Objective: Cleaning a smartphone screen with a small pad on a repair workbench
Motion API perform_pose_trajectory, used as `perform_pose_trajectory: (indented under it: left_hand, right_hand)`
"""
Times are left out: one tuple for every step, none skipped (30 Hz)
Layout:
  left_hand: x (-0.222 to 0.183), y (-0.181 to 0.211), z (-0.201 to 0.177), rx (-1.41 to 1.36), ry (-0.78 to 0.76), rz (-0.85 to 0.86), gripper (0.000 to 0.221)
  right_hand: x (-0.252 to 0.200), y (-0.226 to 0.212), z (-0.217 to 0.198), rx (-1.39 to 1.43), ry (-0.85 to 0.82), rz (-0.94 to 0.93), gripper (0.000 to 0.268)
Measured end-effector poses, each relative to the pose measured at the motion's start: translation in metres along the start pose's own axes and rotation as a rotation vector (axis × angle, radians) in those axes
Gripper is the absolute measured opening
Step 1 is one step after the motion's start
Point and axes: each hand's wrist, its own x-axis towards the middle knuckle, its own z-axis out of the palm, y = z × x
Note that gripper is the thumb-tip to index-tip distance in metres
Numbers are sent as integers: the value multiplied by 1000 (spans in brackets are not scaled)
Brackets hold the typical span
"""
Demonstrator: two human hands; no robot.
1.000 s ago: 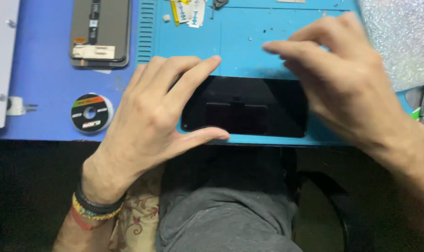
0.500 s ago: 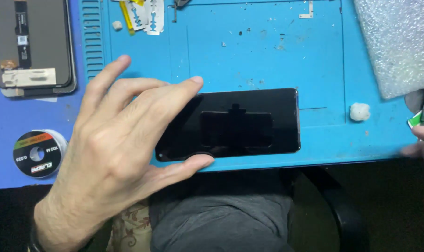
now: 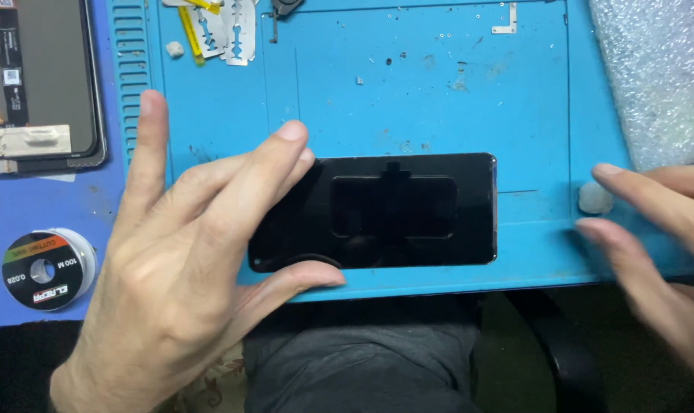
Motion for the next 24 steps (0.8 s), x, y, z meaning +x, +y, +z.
perform_pose_trajectory:
  left_hand:
    - [2, 1, 0, 41, 8, 8, 86]
    - [4, 2, -1, 42, 7, 9, 86]
    - [7, 3, -2, 14, -20, 26, 79]
    - [9, 4, -2, -14, -47, 43, 73]
    - [12, 8, -2, -16, -47, 45, 73]
    - [14, 12, -2, 33, -21, 70, 63]
    - [16, 16, -1, 80, 4, 94, 59]
    - [19, 23, 4, 76, 4, 96, 59]
    - [23, 31, 8, 51, 20, 96, 56]
    - [27, 38, 12, 27, 36, 97, 57]
    - [30, 40, 20, 16, 31, 99, 57]
    - [33, 42, 28, 110, 55, 124, 51]
    - [36, 45, 36, 197, 77, 149, 46]
    - [38, 44, 36, 179, 68, 150, 46]
    - [41, 42, 38, 232, 100, 151, 30]
    - [43, 40, 39, 285, 133, 151, 18]
    - [43, 40, 38, 274, 128, 155, 18]
    - [44, 40, 38, 269, 138, 157, 19]
    - [44, 40, 37, 267, 152, 160, 20]
    - [45, 38, 37, 258, 151, 164, 20]
    - [44, 36, 38, 257, 164, 171, 15]
    - [43, 35, 40, 255, 177, 177, 11]
    - [43, 35, 42, 240, 173, 178, 11]
    - [42, 34, 43, 262, 147, 167, 12]
  right_hand:
    - [11, -19, -13, -64, 7, -91, 61]
    - [11, -13, -7, -63, 8, -91, 61]
    - [10, -7, -1, -62, 39, -102, 55]
    - [9, -2, 4, -61, 71, -113, 48]
    - [9, -8, 4, -62, 70, -110, 48]
    - [9, -14, 3, 42, 71, -22, 55]
    - [9, -20, 3, 146, 70, 66, 62]
    - [7, -17, 5, 143, 68, 70, 62]
    - [4, -15, 6, 114, 64, 86, 51]
    - [2, -12, 5, 86, 59, 102, 41]
    - [3, -19, 1, 83, 51, 111, 41]
    - [3, -25, -4, 92, 92, 39, 38]
    - [2, -32, -10, 100, 128, -29, 35]
    - [3, -46, -11, 98, 113, -15, 35]
    - [5, -61, -11, 271, 167, 33, 42]
    - [8, -75, -10, 446, 222, 84, 55]
    - [11, -71, -13, 443, 217, 96, 55]
    - [14, -66, -17, 255, 196, -42, 32]
    - [18, -61, -20, 65, 172, -182, 11]
    - [21, -64, -20, 62, 169, -174, 11]
    - [23, -67, -19, 77, 198, -186, 10]
    - [24, -70, -18, 93, 227, -197, 10]
    - [24, -75, -17, 89, 216, -187, 10]
    - [24, -80, -17, 143, 191, -90, 13]
